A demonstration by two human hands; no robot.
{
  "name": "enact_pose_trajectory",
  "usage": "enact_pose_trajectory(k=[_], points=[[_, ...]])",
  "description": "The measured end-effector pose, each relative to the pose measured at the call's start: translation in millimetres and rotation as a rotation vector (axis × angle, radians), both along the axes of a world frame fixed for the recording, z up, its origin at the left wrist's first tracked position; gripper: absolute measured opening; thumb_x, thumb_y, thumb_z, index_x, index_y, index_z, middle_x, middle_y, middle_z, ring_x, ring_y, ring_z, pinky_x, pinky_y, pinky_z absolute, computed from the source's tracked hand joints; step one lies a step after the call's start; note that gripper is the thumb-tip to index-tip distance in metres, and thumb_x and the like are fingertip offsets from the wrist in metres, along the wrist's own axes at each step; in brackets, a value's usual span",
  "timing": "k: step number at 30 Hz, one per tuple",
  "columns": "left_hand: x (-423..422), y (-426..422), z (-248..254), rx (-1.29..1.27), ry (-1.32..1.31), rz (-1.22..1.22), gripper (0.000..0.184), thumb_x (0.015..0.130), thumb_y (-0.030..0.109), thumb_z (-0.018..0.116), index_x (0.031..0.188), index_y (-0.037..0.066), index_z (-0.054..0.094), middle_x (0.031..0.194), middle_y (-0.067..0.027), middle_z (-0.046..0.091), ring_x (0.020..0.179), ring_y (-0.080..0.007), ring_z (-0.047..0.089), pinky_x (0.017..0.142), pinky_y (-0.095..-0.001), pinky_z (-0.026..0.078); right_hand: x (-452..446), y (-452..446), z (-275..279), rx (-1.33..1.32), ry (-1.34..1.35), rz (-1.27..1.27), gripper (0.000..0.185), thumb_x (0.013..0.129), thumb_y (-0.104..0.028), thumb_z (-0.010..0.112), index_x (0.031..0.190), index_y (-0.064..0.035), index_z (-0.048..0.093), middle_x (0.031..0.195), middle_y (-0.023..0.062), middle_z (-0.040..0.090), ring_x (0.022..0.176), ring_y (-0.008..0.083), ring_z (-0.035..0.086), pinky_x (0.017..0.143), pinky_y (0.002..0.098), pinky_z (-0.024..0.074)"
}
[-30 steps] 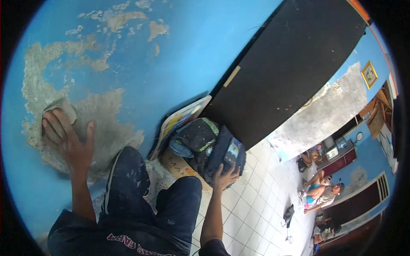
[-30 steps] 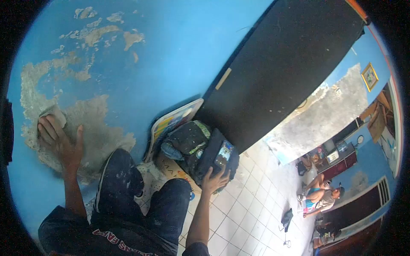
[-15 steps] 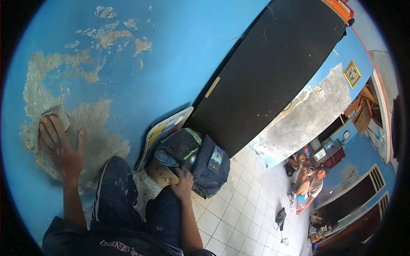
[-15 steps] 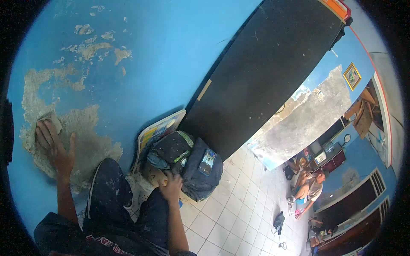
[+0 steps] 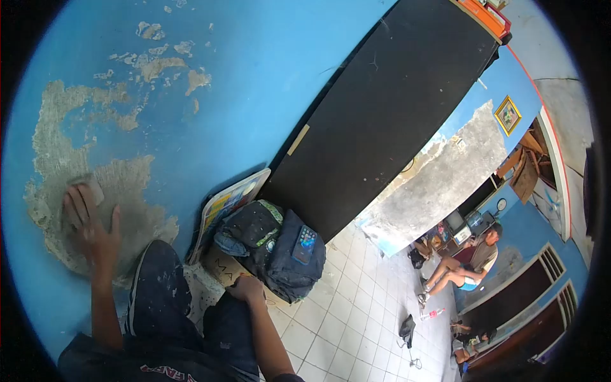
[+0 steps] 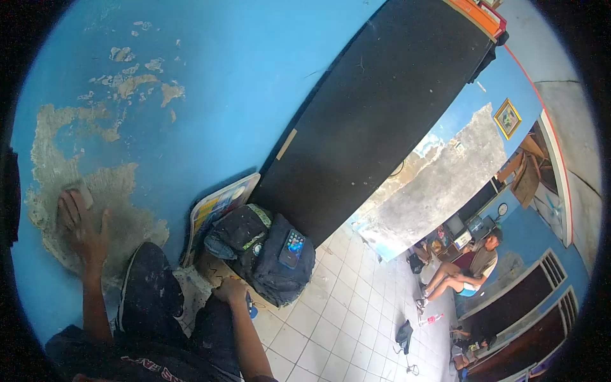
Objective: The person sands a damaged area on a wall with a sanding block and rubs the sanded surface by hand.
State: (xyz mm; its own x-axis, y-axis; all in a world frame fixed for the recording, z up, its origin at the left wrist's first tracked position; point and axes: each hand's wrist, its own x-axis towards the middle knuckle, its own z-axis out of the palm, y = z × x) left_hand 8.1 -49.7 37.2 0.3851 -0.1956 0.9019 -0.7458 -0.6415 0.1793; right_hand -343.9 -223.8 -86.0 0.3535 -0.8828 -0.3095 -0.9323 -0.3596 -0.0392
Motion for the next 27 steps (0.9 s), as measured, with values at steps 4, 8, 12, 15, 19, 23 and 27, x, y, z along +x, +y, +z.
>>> enact_pose_trajectory(k=[4, 8, 12, 15, 19, 23, 27], points=[[0, 6, 7, -0.018, 0.073, -0.115, 0.083, 0.093, 0.045, 0.062, 0.156, 0.009, 0.021, 0.161, -0.0177, 0.020, 0.148, -0.0373, 0.021, 0.115, -0.0609, 0.019, 4, -31, -24, 0.197, 0.120, -0.014, 0.070, 0.078, -0.064, 0.063, 0.120, -0.0081, 0.068, 0.125, 0.0138, 0.066, 0.120, 0.0308, 0.060, 0.100, 0.0428, 0.0483], [2, 11, 88, -0.157, -0.219, -0.022, 0.079, 0.095, 0.045, 0.060, 0.156, 0.009, 0.025, 0.160, -0.0176, 0.025, 0.147, -0.0362, 0.023, 0.116, -0.0601, 0.017, -10, -66, -76, 0.248, 0.076, 0.000, 0.073, 0.078, -0.064, 0.063, 0.128, -0.0104, 0.063, 0.136, 0.0138, 0.059, 0.126, 0.0306, 0.056, 0.104, 0.0419, 0.0459], [7, 9, 83, -0.184, -0.224, 0.005, 0.079, 0.094, 0.047, 0.061, 0.156, 0.011, 0.025, 0.161, -0.0132, 0.025, 0.147, -0.0337, 0.025, 0.116, -0.0587, 0.018, -15, -51, -59, 0.191, 0.030, -0.122, 0.072, 0.079, -0.063, 0.063, 0.132, -0.0149, 0.061, 0.135, 0.0142, 0.059, 0.124, 0.0311, 0.057, 0.103, 0.0426, 0.0463], [10, 8, 5, -0.037, -0.119, -0.043, 0.080, 0.093, 0.046, 0.062, 0.156, 0.013, 0.025, 0.161, -0.0111, 0.026, 0.147, -0.0330, 0.026, 0.115, -0.0565, 0.022, -25, -30, -37, 0.084, -0.043, -0.167, 0.066, 0.080, -0.064, 0.062, 0.123, -0.0139, 0.067, 0.125, 0.0148, 0.065, 0.116, 0.0329, 0.063, 0.097, 0.0443, 0.0493], [-9, 23, -47, 0.242, 0.191, -0.113, 0.079, 0.092, 0.043, 0.063, 0.156, 0.013, 0.027, 0.160, -0.0107, 0.028, 0.147, -0.0330, 0.026, 0.115, -0.0530, 0.026, -40, -4, 0, 0.008, -0.100, -0.198, 0.058, 0.082, -0.063, 0.060, 0.110, -0.0134, 0.073, 0.111, 0.0146, 0.071, 0.107, 0.0348, 0.066, 0.093, 0.0452, 0.0504], [2, 14, 9, 0.021, -0.046, -0.167, 0.080, 0.093, 0.042, 0.062, 0.156, 0.013, 0.024, 0.162, -0.0102, 0.024, 0.147, -0.0327, 0.026, 0.114, -0.0544, 0.026, -66, 15, 6, -0.138, -0.183, -0.232, 0.048, 0.086, -0.057, 0.059, 0.101, -0.0153, 0.076, 0.098, 0.0158, 0.073, 0.096, 0.0346, 0.069, 0.094, 0.0480, 0.0482], [1, 7, 100, -0.161, -0.187, -0.078, 0.080, 0.095, 0.046, 0.058, 0.157, 0.012, 0.021, 0.163, -0.0103, 0.021, 0.148, -0.0311, 0.022, 0.116, -0.0550, 0.019, -82, 41, 11, -0.313, -0.191, -0.263, 0.042, 0.087, -0.054, 0.059, 0.100, -0.0173, 0.076, 0.096, 0.0160, 0.073, 0.095, 0.0332, 0.069, 0.100, 0.0492, 0.0426]])
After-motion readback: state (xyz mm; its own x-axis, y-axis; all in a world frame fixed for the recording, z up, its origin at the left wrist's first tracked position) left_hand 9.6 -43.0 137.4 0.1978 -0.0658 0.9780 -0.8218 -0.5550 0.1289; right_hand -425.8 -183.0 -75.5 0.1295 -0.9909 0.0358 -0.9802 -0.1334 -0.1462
